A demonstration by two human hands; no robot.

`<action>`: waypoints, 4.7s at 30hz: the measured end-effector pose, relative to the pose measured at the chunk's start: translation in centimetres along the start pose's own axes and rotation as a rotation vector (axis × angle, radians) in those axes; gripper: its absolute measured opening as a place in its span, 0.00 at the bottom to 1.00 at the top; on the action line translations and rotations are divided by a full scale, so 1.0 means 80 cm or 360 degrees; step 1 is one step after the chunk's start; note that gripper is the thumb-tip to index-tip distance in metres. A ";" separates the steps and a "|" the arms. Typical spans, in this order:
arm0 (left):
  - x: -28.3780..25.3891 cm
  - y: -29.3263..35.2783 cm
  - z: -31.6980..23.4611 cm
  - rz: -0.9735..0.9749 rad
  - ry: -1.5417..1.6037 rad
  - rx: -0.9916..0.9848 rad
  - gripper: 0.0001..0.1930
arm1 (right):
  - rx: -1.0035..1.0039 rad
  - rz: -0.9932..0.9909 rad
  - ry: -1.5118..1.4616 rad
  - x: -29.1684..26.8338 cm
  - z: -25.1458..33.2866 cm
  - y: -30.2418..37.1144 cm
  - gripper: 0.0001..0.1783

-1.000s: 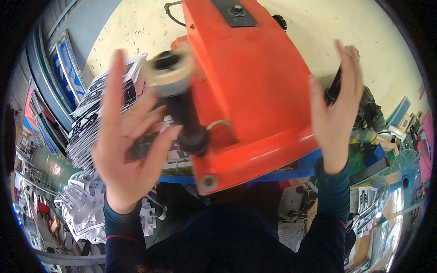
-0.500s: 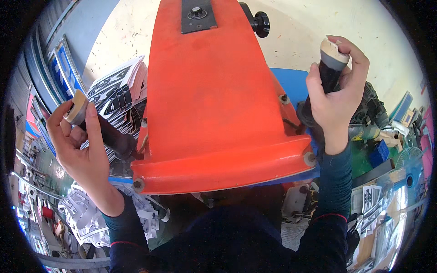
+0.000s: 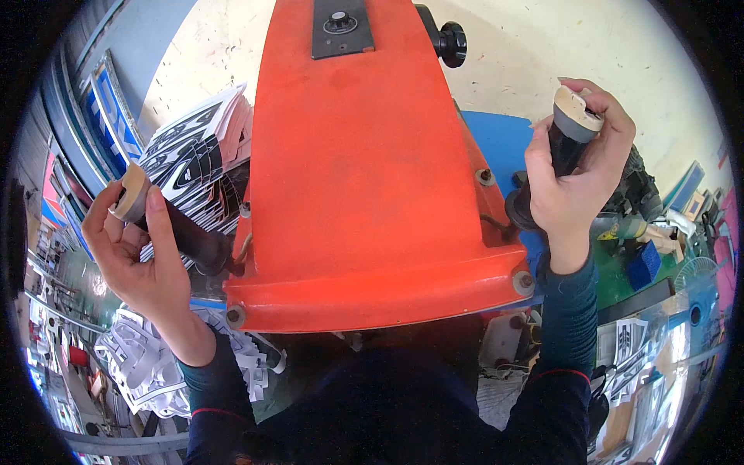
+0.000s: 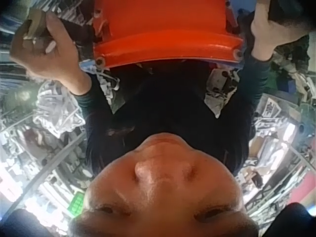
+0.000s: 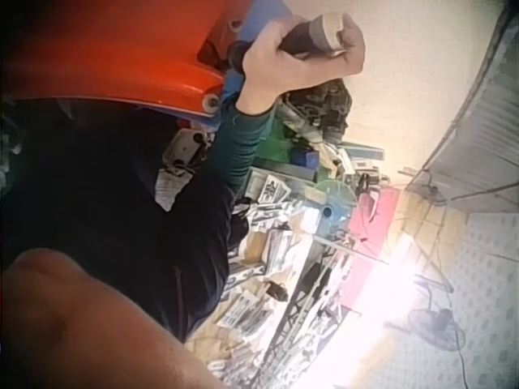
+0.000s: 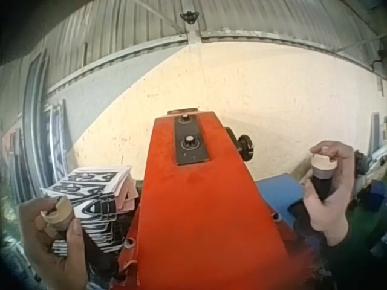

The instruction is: Using a manual lever-operated die cutting press to cut shapes from printed sticker sheets.

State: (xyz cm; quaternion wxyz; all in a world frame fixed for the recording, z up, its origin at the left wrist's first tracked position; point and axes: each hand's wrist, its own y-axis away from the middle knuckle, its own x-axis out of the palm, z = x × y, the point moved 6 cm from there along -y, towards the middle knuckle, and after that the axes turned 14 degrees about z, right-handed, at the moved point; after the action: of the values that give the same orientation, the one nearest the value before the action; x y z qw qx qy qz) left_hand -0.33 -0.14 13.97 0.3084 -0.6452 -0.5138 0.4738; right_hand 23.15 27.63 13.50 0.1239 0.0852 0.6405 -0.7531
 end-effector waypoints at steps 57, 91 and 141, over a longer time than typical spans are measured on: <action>0.085 0.111 0.073 0.1819 -0.0129 -0.0200 0.54 | 0.0892 -0.0354 -0.0234 -0.139 -0.292 -0.002 0.15; 0.147 0.064 0.071 0.1823 0.0272 -0.0249 0.14 | 0.1000 0.0694 -0.0814 0.044 -0.012 0.126 0.41; 0.147 0.126 -0.026 0.2381 0.0050 0.0229 0.46 | 0.0553 0.0767 -0.0062 0.001 -0.016 0.085 0.31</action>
State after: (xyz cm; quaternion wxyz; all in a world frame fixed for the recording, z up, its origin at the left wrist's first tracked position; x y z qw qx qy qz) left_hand 5.60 8.42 2.37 -0.0471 -0.8072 0.0984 0.5801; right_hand 25.04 27.89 6.86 0.2950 0.2402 0.4608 -0.8018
